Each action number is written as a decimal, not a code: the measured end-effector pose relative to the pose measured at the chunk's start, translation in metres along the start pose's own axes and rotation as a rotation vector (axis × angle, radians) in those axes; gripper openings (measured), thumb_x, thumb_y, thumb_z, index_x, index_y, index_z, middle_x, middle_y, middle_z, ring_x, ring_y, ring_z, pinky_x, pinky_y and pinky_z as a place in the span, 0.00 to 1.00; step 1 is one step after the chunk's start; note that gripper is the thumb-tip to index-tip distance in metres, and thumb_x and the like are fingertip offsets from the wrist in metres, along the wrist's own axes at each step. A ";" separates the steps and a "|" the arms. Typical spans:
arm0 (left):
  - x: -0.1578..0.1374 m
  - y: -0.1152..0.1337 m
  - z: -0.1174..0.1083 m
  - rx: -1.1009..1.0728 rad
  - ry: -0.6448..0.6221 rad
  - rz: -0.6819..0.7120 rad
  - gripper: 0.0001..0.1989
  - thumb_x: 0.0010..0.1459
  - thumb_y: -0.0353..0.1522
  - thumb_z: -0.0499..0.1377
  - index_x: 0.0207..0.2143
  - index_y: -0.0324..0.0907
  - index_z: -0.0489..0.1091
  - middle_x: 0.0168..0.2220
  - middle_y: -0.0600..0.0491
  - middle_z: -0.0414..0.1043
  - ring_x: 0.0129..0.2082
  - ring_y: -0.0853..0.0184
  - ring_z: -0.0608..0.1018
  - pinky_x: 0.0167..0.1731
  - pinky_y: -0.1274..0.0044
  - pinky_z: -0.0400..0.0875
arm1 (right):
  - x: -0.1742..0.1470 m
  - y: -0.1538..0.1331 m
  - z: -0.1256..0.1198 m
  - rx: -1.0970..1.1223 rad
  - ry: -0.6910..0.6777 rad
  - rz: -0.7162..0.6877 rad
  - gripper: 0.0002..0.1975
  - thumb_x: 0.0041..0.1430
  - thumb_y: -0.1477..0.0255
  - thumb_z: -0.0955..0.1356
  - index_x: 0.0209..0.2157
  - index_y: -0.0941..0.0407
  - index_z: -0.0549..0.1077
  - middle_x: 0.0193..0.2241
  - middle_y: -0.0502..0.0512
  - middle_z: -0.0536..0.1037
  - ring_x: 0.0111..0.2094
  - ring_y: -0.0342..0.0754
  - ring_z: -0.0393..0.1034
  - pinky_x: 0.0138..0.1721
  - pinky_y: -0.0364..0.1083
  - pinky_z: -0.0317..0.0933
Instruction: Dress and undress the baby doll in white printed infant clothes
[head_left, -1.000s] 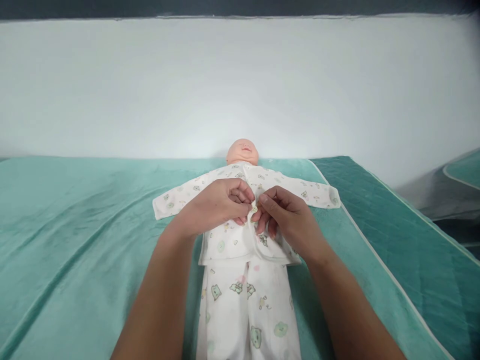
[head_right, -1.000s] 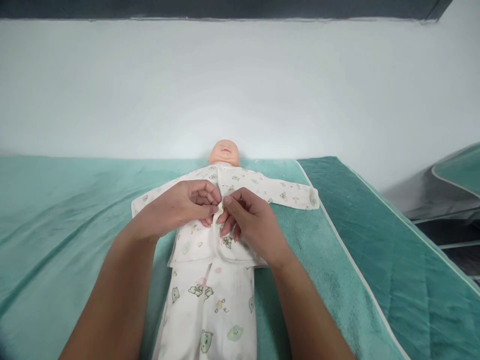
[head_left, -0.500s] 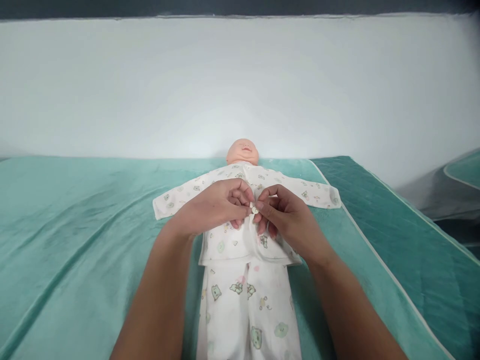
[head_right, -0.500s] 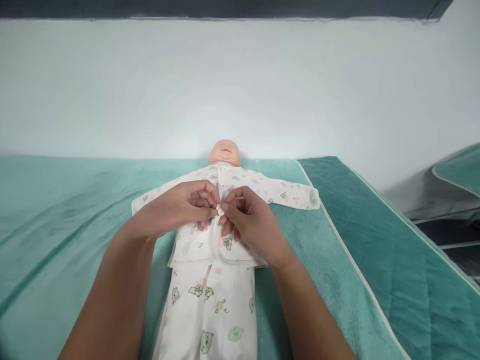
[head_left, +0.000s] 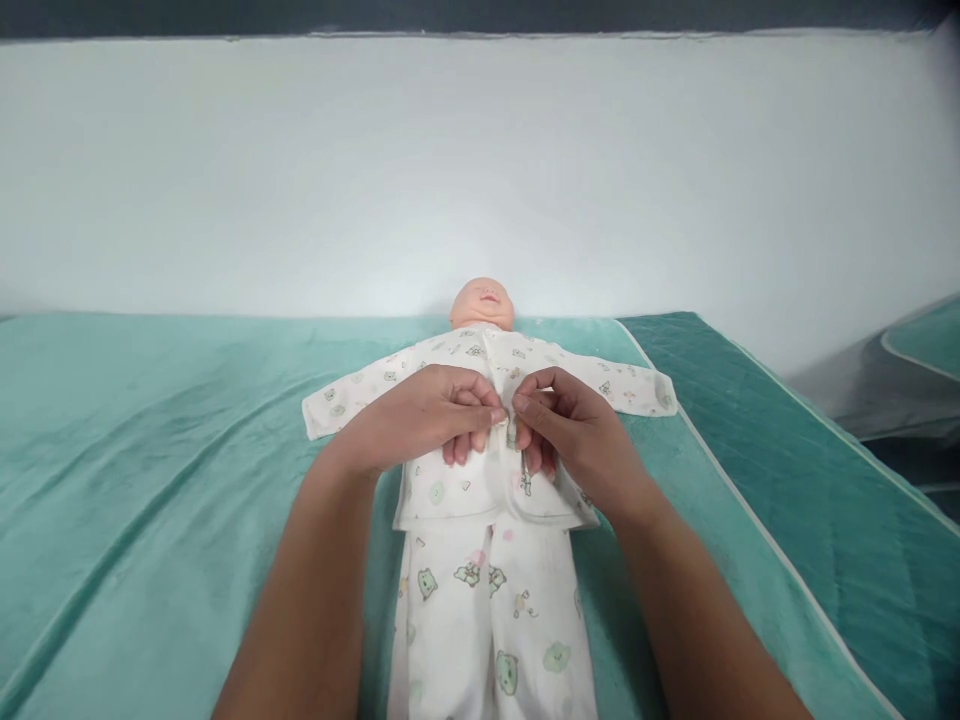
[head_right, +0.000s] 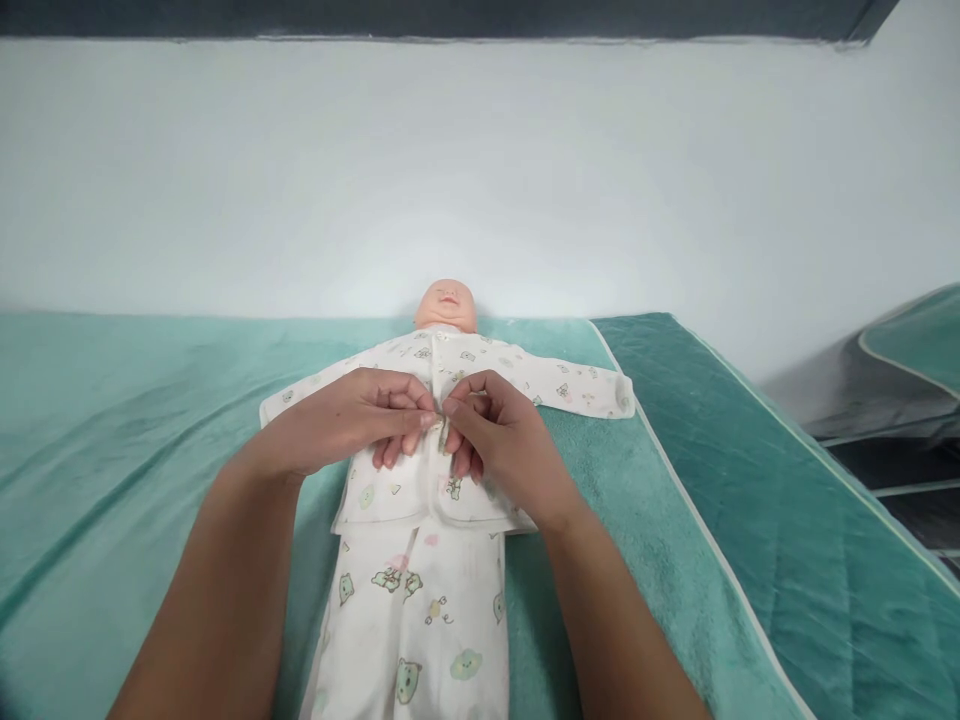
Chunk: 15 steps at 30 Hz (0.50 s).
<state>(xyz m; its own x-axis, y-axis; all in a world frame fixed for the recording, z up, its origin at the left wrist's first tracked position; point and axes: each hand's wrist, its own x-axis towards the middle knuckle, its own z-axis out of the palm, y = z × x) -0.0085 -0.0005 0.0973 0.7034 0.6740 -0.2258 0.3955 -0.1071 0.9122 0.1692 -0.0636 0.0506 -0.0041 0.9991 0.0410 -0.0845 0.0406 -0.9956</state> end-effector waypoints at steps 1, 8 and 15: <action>0.000 0.000 0.000 0.025 0.003 0.003 0.10 0.58 0.37 0.57 0.27 0.41 0.69 0.23 0.55 0.70 0.21 0.72 0.71 0.22 0.79 0.66 | 0.000 0.000 0.000 0.008 0.000 -0.007 0.10 0.61 0.62 0.69 0.34 0.54 0.67 0.19 0.44 0.72 0.16 0.39 0.65 0.15 0.38 0.55; 0.006 -0.001 0.005 0.019 0.351 0.079 0.10 0.60 0.38 0.56 0.29 0.42 0.68 0.24 0.56 0.69 0.23 0.72 0.70 0.25 0.78 0.67 | 0.003 0.008 -0.001 -0.018 0.247 -0.182 0.06 0.59 0.67 0.69 0.32 0.54 0.70 0.24 0.47 0.74 0.22 0.39 0.65 0.21 0.40 0.58; 0.028 -0.018 0.010 0.378 0.856 0.333 0.09 0.63 0.33 0.51 0.35 0.43 0.71 0.37 0.53 0.75 0.39 0.66 0.74 0.41 0.72 0.70 | 0.010 0.019 -0.002 -0.114 0.425 -0.380 0.02 0.58 0.72 0.68 0.34 0.52 0.73 0.43 0.52 0.76 0.45 0.47 0.70 0.43 0.47 0.66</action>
<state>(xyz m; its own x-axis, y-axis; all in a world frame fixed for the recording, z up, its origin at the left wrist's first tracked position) 0.0100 0.0134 0.0707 0.2080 0.8517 0.4810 0.5219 -0.5125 0.6819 0.1700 -0.0530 0.0323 0.4077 0.8286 0.3836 0.1063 0.3742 -0.9212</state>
